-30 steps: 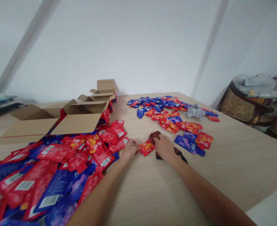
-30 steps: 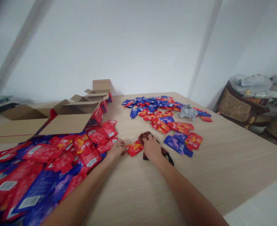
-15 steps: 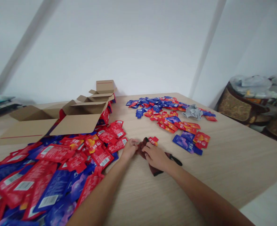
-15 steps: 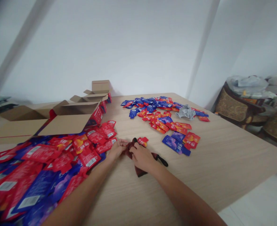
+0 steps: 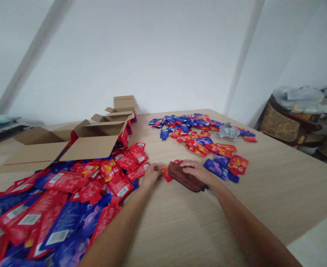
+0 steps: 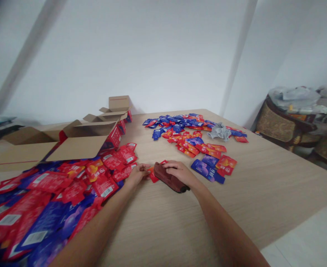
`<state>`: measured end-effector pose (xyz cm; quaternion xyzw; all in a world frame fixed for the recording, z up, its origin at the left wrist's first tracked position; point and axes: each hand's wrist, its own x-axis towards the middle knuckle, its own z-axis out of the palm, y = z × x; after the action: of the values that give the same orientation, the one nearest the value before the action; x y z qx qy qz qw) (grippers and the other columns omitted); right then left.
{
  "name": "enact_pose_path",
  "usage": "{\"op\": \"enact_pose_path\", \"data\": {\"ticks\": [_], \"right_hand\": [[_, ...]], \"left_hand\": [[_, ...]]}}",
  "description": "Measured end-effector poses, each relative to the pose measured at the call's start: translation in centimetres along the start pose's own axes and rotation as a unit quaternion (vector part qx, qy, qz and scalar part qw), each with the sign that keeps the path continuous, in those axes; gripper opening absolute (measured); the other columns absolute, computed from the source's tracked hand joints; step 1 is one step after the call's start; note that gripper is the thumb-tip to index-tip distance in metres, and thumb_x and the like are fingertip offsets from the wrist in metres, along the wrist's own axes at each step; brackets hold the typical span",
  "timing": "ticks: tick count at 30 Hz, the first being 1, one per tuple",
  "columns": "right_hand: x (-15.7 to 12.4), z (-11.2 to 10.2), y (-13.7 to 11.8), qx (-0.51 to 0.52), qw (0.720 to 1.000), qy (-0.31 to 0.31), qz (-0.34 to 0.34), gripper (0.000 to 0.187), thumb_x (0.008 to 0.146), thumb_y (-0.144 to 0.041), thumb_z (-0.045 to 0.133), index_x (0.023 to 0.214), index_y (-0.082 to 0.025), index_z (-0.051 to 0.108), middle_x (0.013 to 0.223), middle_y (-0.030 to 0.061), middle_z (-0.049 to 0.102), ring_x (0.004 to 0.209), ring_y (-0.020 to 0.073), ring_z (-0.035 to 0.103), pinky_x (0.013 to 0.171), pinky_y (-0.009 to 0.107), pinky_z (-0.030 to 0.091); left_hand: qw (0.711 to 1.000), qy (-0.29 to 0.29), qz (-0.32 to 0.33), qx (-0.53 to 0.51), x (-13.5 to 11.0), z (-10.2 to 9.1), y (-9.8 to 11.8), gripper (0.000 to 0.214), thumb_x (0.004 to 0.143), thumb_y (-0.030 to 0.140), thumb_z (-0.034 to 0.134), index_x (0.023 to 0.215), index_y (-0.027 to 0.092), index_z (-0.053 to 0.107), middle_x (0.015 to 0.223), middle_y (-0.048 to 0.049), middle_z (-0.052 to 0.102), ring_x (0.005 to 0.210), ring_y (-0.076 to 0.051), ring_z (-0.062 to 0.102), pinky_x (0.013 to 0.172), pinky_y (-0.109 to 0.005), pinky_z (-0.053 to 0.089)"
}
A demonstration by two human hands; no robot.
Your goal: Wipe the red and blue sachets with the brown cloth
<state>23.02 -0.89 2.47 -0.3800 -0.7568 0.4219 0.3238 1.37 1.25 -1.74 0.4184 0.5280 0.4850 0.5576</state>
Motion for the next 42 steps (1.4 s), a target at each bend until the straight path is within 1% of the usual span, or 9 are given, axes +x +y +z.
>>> {"op": "enact_pose_path", "data": {"ticks": [4, 8, 13, 16, 19, 21, 26, 34, 42], "right_hand": [[0.1, 3.0, -0.7, -0.279, 0.96, 0.009, -0.02, 0.034, 0.084, -0.027, 0.042, 0.111, -0.034, 0.061, 0.108, 0.0029, 0.056, 0.097, 0.0155, 0.053, 0.085, 0.029, 0.039], [0.8, 2.6, 0.1, -0.437, 0.894, 0.043, 0.087, 0.036, 0.086, -0.026, 0.038, 0.114, -0.036, 0.059, 0.106, 0.0053, 0.053, 0.091, 0.0172, 0.055, 0.078, 0.029, 0.04], [1.1, -0.1, 2.1, -0.441, 0.869, 0.154, 0.163, 0.036, 0.088, -0.027, 0.036, 0.115, -0.03, 0.059, 0.107, 0.0066, 0.053, 0.09, 0.017, 0.055, 0.077, 0.027, 0.041], [0.7, -1.1, 2.9, -0.392, 0.877, 0.246, 0.129, 0.037, 0.089, -0.027, 0.034, 0.12, -0.029, 0.055, 0.114, 0.0056, 0.051, 0.101, 0.0168, 0.052, 0.085, 0.027, 0.039], [0.5, -1.9, 3.2, -0.345, 0.883, 0.302, 0.105, 0.039, 0.09, -0.029, 0.031, 0.124, -0.027, 0.051, 0.113, 0.0053, 0.052, 0.103, 0.0168, 0.05, 0.087, 0.028, 0.04], [0.4, -2.1, 3.2, -0.33, 0.888, 0.305, 0.099, 0.039, 0.09, -0.028, 0.031, 0.124, -0.027, 0.051, 0.112, 0.0055, 0.052, 0.101, 0.017, 0.051, 0.086, 0.03, 0.041], [0.5, 0.0, 2.5, -0.346, 0.897, 0.268, 0.058, 0.038, 0.088, -0.025, 0.036, 0.122, -0.027, 0.053, 0.115, 0.0061, 0.05, 0.104, 0.0189, 0.049, 0.089, 0.033, 0.04], [1.1, 3.3, 1.2, -0.361, 0.917, 0.168, -0.026, 0.038, 0.087, -0.021, 0.038, 0.121, -0.029, 0.053, 0.115, 0.0052, 0.048, 0.105, 0.0178, 0.046, 0.09, 0.031, 0.04], [0.2, 4.6, -1.7, -0.376, 0.91, 0.165, -0.049, 0.041, 0.089, -0.025, 0.036, 0.129, -0.029, 0.044, 0.119, 0.008, 0.045, 0.109, 0.0208, 0.043, 0.091, 0.034, 0.039]], "left_hand": [[1.0, -0.027, 0.016, 0.001, 0.1, 0.0, -0.1, 0.027, 0.058, 0.001, 0.062, 0.082, 0.012, 0.054, 0.051, 0.0035, 0.059, 0.042, -0.009, 0.055, 0.044, -0.018, 0.041], [0.999, -0.04, 0.028, 0.014, 0.0, -0.7, -0.1, 0.029, 0.059, 0.007, 0.063, 0.086, 0.011, 0.054, 0.051, 0.0032, 0.058, 0.042, -0.01, 0.054, 0.047, -0.021, 0.043], [0.981, -0.01, 0.152, 0.122, -1.3, -0.8, 1.6, 0.032, 0.064, 0.01, 0.06, 0.095, 0.014, 0.055, 0.056, 0.0049, 0.054, 0.049, -0.011, 0.053, 0.053, -0.023, 0.043], [0.918, -0.038, 0.295, 0.26, -3.1, -0.1, 3.3, 0.032, 0.067, 0.006, 0.054, 0.095, 0.019, 0.061, 0.077, -0.0017, 0.062, 0.075, -0.016, 0.057, 0.072, -0.029, 0.045], [0.868, -0.108, 0.346, 0.34, -4.3, 0.4, 4.3, 0.041, 0.061, -0.002, 0.049, 0.09, 0.021, 0.065, 0.091, -0.0048, 0.063, 0.095, -0.021, 0.053, 0.088, -0.033, 0.04], [0.87, -0.093, 0.336, 0.349, -4.2, 0.4, 4.1, 0.044, 0.058, -0.005, 0.048, 0.089, 0.021, 0.064, 0.092, -0.0047, 0.062, 0.096, -0.021, 0.052, 0.089, -0.033, 0.039], [0.932, 0.024, 0.224, 0.285, -2.4, 0.5, 1.7, 0.02, 0.068, 0.008, 0.054, 0.082, 0.019, 0.063, 0.082, -0.0052, 0.063, 0.085, -0.02, 0.057, 0.082, -0.03, 0.042], [0.981, -0.103, -0.031, 0.16, -2.3, 2.4, 0.7, 0.016, 0.078, 0.028, 0.05, 0.068, 0.016, 0.054, 0.043, 0.0037, 0.051, 0.033, -0.008, 0.041, 0.036, -0.018, 0.029], [0.996, -0.075, -0.033, 0.029, -2.3, 3.0, -0.4, 0.013, 0.078, 0.027, 0.047, 0.077, 0.014, 0.052, 0.045, 0.0005, 0.056, 0.033, -0.01, 0.047, 0.032, -0.017, 0.03]]}}
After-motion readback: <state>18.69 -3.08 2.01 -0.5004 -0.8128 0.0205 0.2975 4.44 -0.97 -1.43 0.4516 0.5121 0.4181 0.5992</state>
